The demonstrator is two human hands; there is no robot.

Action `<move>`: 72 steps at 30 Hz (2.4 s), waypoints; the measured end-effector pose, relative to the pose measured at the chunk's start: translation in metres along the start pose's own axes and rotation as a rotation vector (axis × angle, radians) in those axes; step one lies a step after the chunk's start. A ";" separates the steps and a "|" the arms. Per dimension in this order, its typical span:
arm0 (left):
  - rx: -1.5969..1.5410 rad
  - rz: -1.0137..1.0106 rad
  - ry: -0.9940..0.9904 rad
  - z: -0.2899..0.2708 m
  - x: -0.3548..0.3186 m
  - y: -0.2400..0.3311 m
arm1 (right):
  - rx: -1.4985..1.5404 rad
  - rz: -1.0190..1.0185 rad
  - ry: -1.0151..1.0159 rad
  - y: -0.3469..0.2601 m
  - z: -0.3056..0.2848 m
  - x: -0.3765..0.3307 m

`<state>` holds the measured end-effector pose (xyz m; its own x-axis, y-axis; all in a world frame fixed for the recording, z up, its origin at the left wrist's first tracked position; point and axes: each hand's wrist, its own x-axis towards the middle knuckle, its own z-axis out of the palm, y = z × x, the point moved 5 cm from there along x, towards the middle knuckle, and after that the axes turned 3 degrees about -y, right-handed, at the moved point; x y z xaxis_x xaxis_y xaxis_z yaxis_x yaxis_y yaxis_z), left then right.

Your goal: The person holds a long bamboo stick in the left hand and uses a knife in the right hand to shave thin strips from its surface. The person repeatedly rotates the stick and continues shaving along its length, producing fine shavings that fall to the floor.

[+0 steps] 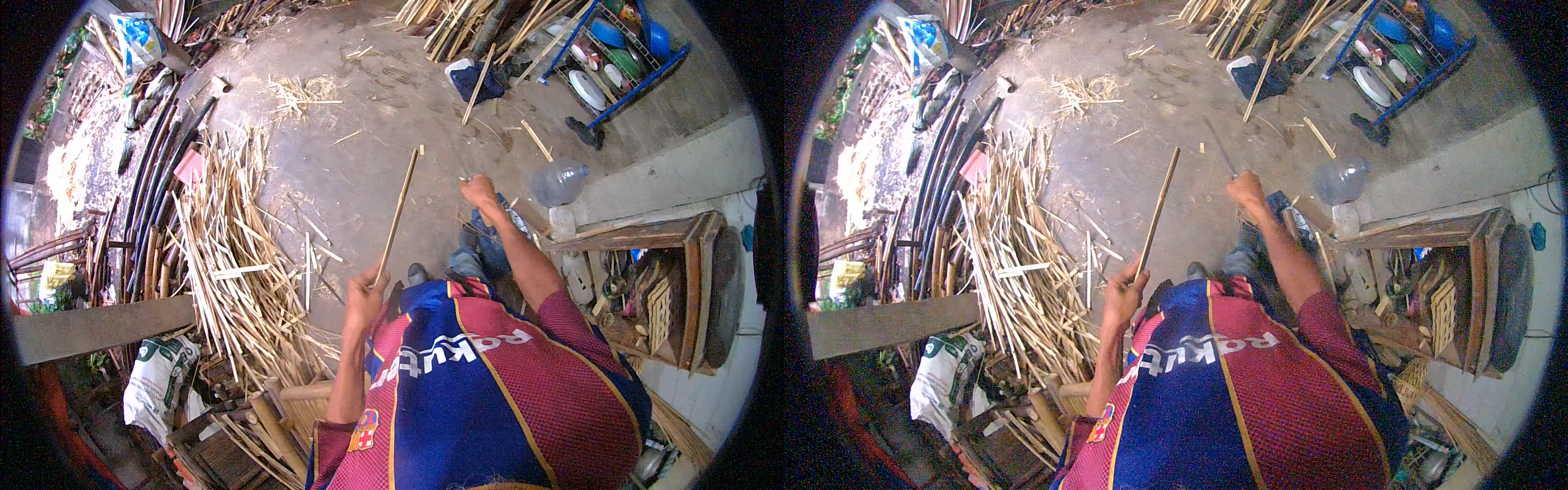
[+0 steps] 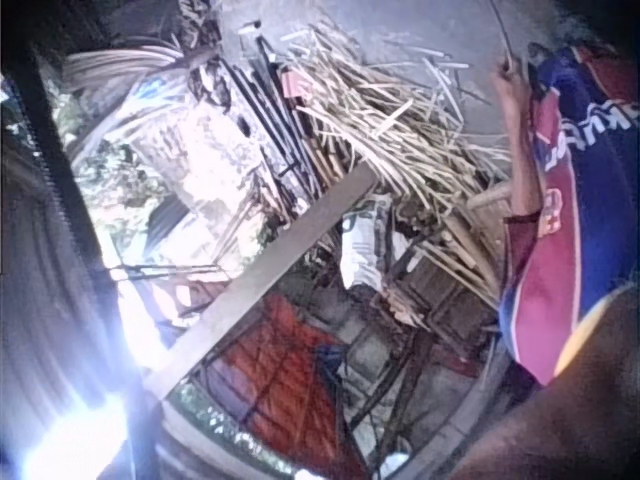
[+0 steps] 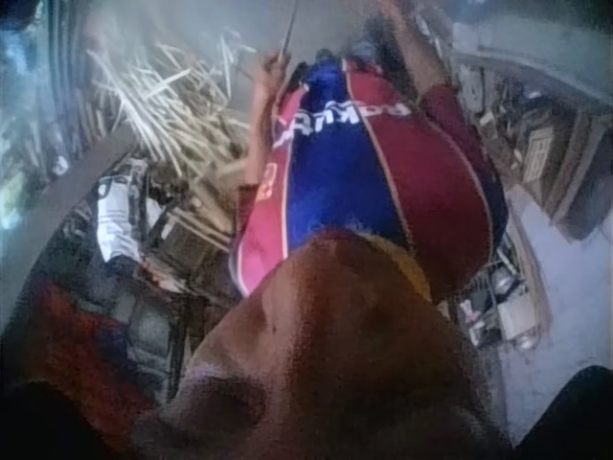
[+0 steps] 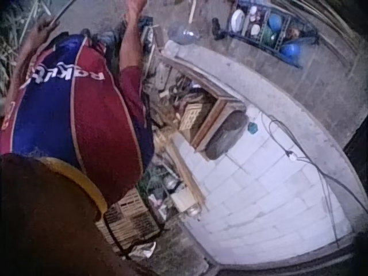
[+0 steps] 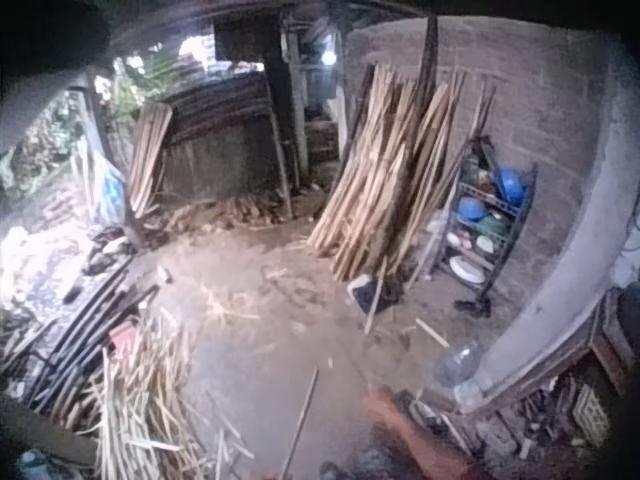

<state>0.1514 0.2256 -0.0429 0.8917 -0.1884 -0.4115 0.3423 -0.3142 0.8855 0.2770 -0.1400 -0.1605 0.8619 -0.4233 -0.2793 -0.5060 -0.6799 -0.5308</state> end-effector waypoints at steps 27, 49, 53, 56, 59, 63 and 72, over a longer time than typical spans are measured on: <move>-0.414 -0.131 0.021 0.005 0.014 0.033 | -0.111 -0.317 -0.216 -0.089 -0.012 -0.094; -0.347 -0.087 0.001 0.000 0.009 0.015 | -0.052 -0.124 -0.004 -0.018 -0.008 -0.038; -0.117 -0.021 0.056 0.000 0.021 0.007 | -0.009 -0.253 -0.195 -0.054 -0.002 -0.081; 0.161 0.101 0.113 -0.001 0.025 0.009 | -0.279 -0.549 -0.330 -0.090 -0.010 -0.119; 0.378 0.178 0.186 -0.002 0.020 0.032 | -0.131 -0.404 -0.160 -0.070 -0.007 -0.091; 0.427 0.202 0.240 -0.003 0.012 0.040 | -0.112 -0.260 -0.202 -0.070 -0.016 -0.081; 0.358 0.094 0.195 -0.018 0.000 0.028 | 0.168 0.079 0.109 0.021 0.003 0.006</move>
<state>0.1667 0.2330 -0.0140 0.9652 -0.0627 -0.2537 0.1630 -0.6143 0.7721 0.2714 -0.1542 -0.1758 0.8064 -0.5399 -0.2414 -0.5506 -0.5365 -0.6395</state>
